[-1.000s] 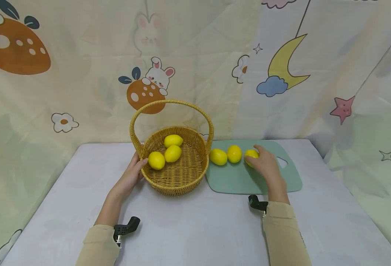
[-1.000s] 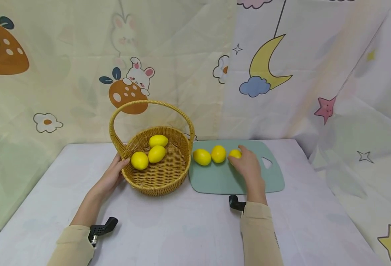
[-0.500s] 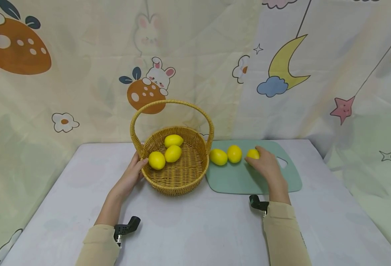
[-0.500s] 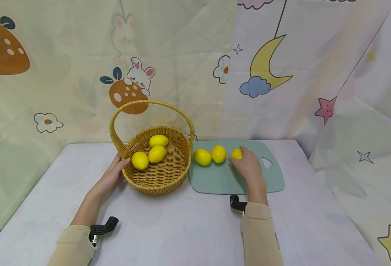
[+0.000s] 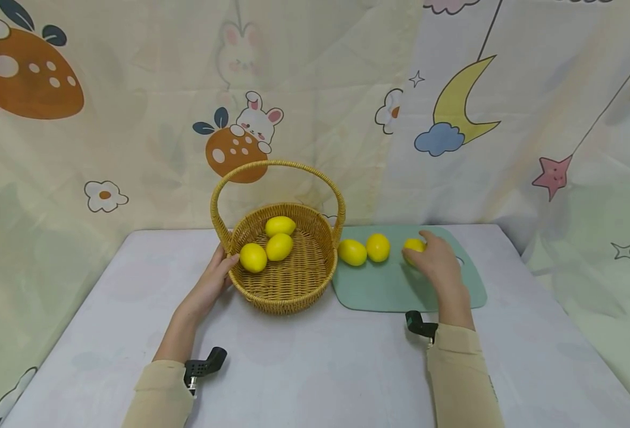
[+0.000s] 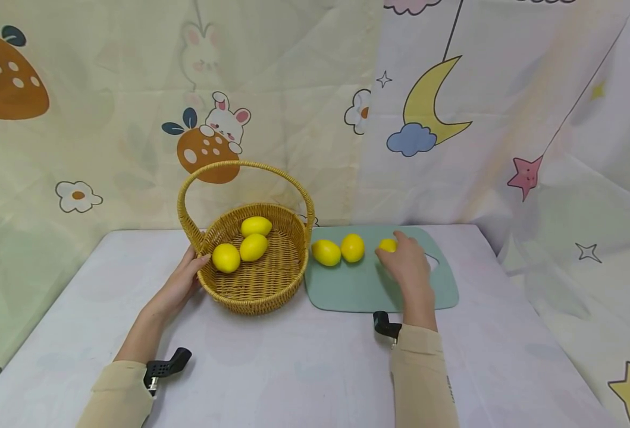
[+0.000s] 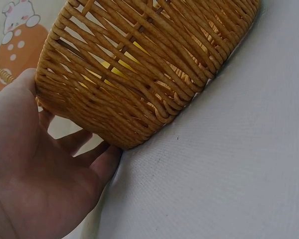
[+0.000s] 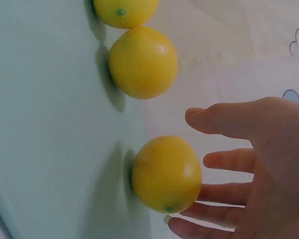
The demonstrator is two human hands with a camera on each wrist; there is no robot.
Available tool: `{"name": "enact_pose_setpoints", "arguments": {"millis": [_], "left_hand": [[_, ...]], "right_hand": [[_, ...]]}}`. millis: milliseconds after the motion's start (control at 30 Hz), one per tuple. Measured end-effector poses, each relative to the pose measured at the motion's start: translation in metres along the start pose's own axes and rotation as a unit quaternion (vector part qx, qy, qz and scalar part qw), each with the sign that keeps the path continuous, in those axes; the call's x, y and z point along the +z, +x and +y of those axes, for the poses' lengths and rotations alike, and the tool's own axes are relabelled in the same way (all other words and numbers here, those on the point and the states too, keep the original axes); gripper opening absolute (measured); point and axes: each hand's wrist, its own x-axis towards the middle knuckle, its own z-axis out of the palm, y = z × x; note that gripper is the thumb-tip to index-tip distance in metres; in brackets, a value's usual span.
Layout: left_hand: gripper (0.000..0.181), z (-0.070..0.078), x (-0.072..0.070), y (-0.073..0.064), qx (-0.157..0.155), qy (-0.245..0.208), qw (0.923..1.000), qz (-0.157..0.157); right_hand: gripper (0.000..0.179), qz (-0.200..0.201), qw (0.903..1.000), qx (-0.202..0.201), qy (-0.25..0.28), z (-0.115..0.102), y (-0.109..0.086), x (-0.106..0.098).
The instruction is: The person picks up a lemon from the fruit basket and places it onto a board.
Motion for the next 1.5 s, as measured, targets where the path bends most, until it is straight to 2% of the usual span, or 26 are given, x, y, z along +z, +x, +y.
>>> {"name": "enact_pose_setpoints", "arguments": {"millis": [200, 467, 633, 800, 1167, 1300, 1500], "left_hand": [[0.070, 0.000, 0.000, 0.001, 0.003, -0.004, 1.0000, -0.003], [0.071, -0.001, 0.000, 0.001, -0.001, -0.002, 1.0000, -0.001], [0.071, -0.001, 0.000, 0.000, -0.002, 0.000, 1.0000, 0.001], [0.071, -0.001, 0.000, 0.000, -0.001, 0.003, 1.0000, 0.002], [0.068, -0.001, 0.000, -0.001, 0.003, 0.003, 1.0000, 0.005], [0.068, 0.000, 0.000, -0.001, 0.005, 0.005, 1.0000, 0.004], [0.068, 0.000, 0.000, -0.002, 0.005, 0.006, 1.0000, 0.000]], "right_hand": [[0.072, 0.031, 0.9993, -0.018, -0.010, -0.007, -0.005, -0.010], [0.067, 0.054, 0.9972, -0.051, 0.009, -0.015, -0.010, -0.017], [0.065, 0.050, 0.9957, -0.076, 0.016, -0.028, -0.015, -0.020], [0.064, 0.023, 0.9942, -0.099, 0.034, -0.048, -0.022, -0.019], [0.063, -0.024, 0.9870, -0.156, 0.028, -0.088, -0.033, 0.003], [0.060, -0.023, 0.9835, -0.180, 0.005, -0.099, -0.036, 0.014], [0.057, -0.027, 0.9776, -0.209, 0.005, -0.115, -0.042, 0.028]]}}
